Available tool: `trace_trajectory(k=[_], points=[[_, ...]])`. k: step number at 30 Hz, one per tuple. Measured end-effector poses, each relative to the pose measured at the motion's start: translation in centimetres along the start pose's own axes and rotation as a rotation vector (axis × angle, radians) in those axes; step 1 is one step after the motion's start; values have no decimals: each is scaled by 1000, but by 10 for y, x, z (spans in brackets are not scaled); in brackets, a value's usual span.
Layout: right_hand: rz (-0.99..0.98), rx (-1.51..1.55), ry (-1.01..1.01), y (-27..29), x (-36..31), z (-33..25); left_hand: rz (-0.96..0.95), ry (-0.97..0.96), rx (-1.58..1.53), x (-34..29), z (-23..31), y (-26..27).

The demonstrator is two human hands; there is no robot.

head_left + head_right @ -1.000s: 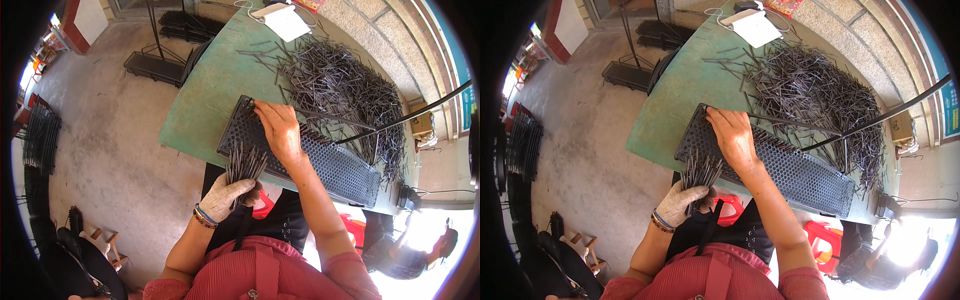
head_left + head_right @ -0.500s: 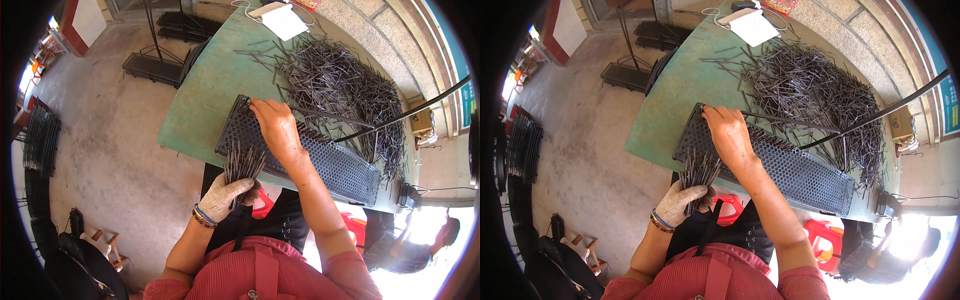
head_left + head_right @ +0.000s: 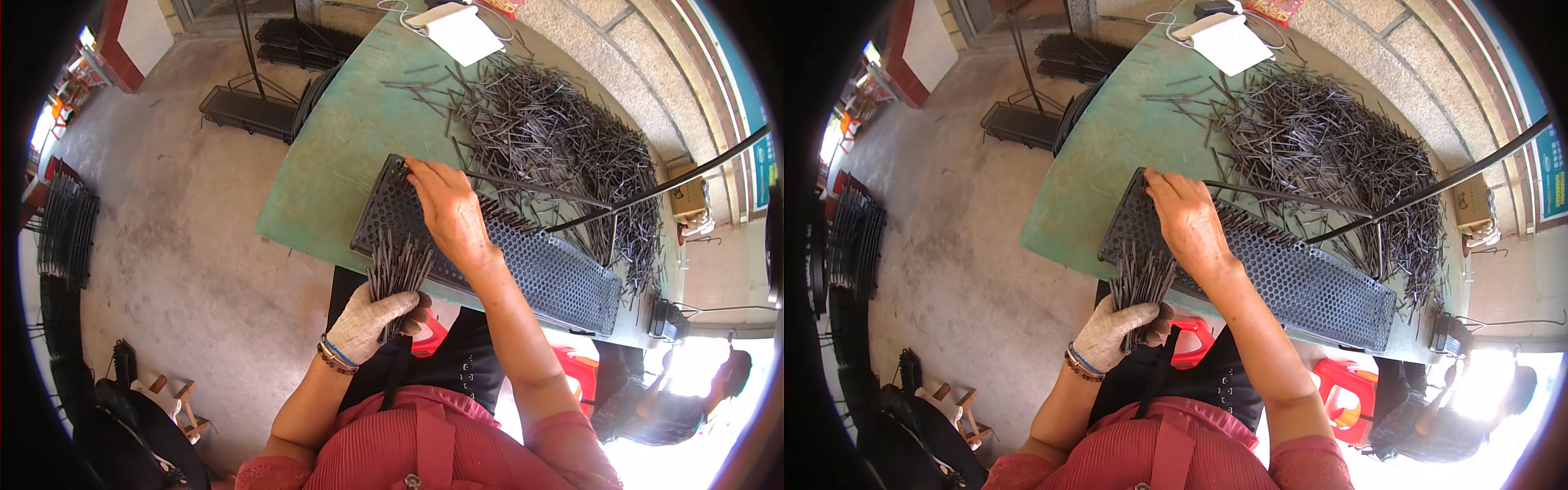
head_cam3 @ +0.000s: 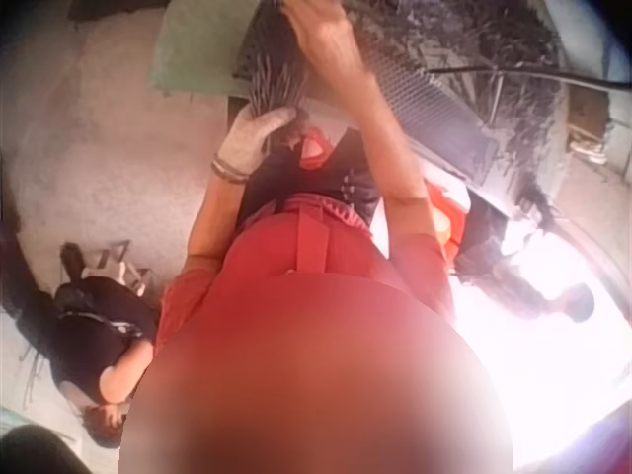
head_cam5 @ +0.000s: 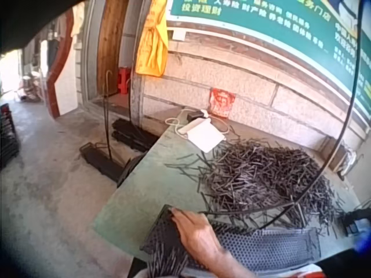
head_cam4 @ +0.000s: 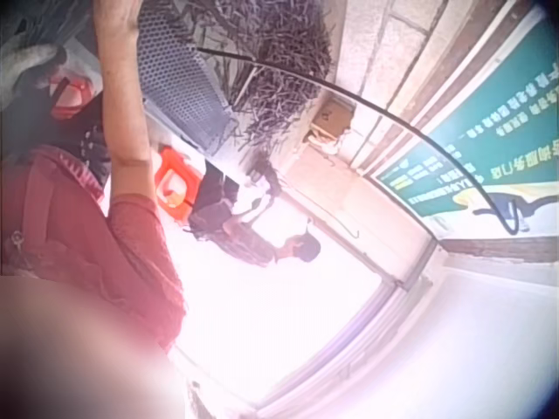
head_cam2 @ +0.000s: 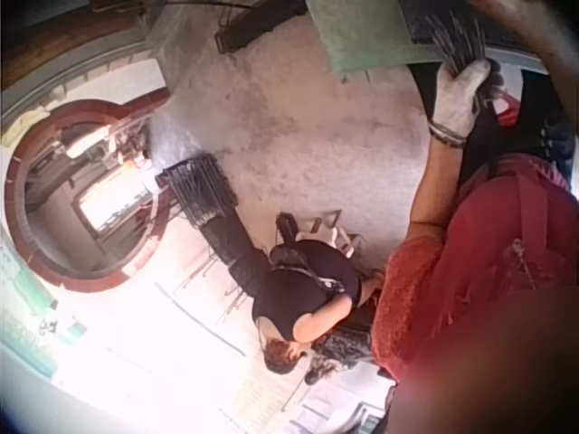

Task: Inserting thin metal rods into a perforated mesh template by hand.

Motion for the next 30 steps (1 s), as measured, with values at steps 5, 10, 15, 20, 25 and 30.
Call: trace_trajectory(k=[5,10,15,20,25,30], points=[[-4,0,23,-2,0,0,-35,6,-5,-1,-1,1],[-12,-10,43,-6,-11,5,-18,6,-8,0,-2,2],[213,38,-79,12,-26,3,-2,-6,13,-1,-4,4],[-164,515,-580,15,-47,5,26,-116,-52,-2,4,2],[-316,789,-737,3,-64,12,55,-120,-56,-2,6,-6],[-323,809,-748,1,-70,18,66,-80,4,0,2,-4]])
Point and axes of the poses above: each hand's wrist, its own x-axis towards the middle knuckle, its own y-axis out of the back of the hand, z = x × y, the point moved 6 cm from there along x, towards the middle knuckle
